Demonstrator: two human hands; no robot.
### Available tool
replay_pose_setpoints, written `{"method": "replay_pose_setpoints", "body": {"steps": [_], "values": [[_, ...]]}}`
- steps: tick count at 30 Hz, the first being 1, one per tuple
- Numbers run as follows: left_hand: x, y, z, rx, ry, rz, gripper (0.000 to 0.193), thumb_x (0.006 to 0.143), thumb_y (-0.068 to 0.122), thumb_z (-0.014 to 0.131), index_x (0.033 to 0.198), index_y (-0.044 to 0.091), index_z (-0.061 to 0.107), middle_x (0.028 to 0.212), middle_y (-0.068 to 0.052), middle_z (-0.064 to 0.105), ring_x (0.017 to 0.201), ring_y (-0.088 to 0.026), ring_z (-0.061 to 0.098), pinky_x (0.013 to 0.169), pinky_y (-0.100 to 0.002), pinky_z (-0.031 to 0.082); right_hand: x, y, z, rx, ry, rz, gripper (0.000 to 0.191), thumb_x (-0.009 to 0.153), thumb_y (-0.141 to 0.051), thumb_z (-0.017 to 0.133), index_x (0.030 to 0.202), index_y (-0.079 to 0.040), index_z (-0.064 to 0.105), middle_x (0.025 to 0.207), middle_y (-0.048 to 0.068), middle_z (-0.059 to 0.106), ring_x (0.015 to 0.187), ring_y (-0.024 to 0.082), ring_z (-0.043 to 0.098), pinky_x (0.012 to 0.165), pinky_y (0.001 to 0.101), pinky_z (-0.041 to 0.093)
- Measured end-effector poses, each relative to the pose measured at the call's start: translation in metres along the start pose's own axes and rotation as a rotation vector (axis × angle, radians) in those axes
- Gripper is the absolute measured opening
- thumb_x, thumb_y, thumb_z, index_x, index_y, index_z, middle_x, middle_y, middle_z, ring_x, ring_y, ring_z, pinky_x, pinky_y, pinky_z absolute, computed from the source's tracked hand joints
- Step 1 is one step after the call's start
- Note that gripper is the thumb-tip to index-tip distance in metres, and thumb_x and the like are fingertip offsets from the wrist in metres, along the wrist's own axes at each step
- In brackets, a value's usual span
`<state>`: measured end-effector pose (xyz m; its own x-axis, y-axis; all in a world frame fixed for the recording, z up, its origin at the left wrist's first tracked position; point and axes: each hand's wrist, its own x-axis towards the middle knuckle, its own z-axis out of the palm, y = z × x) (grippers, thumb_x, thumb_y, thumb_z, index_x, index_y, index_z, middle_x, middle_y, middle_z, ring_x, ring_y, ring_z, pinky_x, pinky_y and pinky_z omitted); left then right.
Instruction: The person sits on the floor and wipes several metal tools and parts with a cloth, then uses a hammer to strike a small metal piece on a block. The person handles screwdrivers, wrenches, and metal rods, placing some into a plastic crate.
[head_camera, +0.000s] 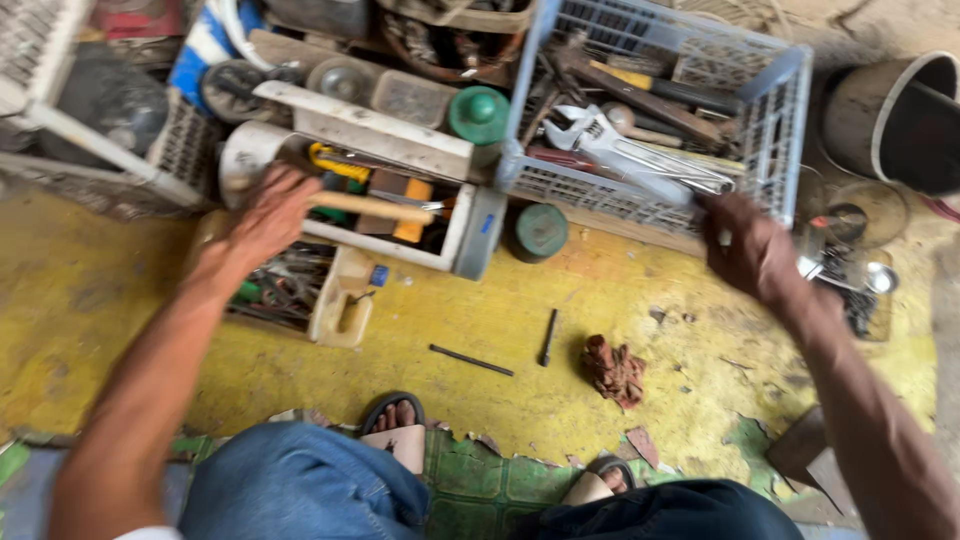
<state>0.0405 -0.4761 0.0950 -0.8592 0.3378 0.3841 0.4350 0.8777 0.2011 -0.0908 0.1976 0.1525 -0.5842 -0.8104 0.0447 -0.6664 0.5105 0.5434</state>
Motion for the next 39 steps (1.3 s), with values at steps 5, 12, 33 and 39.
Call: {"method": "replay_pose_setpoints", "body": {"steps": [5, 12, 33, 39], "values": [[0.002, -0.008, 0.033, -0.416, -0.091, -0.342, 0.006, 0.095, 0.003, 0.053, 0.096, 0.008, 0.051, 0.089, -0.009, 0.051, 0.087, -0.024, 0.051, 0.091, -0.041, 0.048, 0.093, 0.013, 0.001, 0.534, 0.006, 0.339, 0.019, 0.107, -0.012, 0.058, 0.123, -0.007, 0.066, 0.097, 0.010, 0.065, 0.073, 0.022, 0.058, 0.055, 0.0355, 0.050], [0.011, -0.021, 0.040, -0.873, -0.274, -0.951, 0.017, 0.104, 0.028, 0.052, 0.094, 0.017, 0.043, 0.067, 0.002, 0.038, 0.050, -0.014, 0.033, 0.041, -0.025, 0.032, 0.142, -0.001, 0.035, 0.506, -0.106, 0.349, 0.024, 0.104, -0.015, 0.058, 0.125, -0.008, 0.067, 0.094, 0.012, 0.065, 0.063, 0.021, 0.053, 0.046, 0.0333, 0.047], [0.022, -0.053, 0.073, 0.267, -0.342, -0.624, 0.053, 0.093, -0.006, 0.068, 0.144, -0.003, 0.056, 0.146, -0.027, 0.056, 0.132, -0.040, 0.058, 0.110, -0.047, 0.053, 0.161, -0.011, 0.085, 0.992, -0.097, 0.576, 0.037, 0.095, -0.017, 0.073, 0.131, -0.010, 0.071, 0.126, 0.018, 0.070, 0.100, 0.030, 0.071, 0.084, 0.0423, 0.060], [0.032, -0.027, 0.067, 0.261, -0.391, -0.534, 0.086, 0.067, 0.001, 0.079, 0.147, -0.004, 0.048, 0.150, -0.030, 0.043, 0.134, -0.044, 0.046, 0.115, -0.056, 0.036, 0.156, -0.009, 0.095, 1.105, -0.041, 0.585, 0.034, 0.096, -0.015, 0.072, 0.130, -0.010, 0.071, 0.127, 0.016, 0.072, 0.106, 0.027, 0.072, 0.086, 0.0393, 0.061]]}}
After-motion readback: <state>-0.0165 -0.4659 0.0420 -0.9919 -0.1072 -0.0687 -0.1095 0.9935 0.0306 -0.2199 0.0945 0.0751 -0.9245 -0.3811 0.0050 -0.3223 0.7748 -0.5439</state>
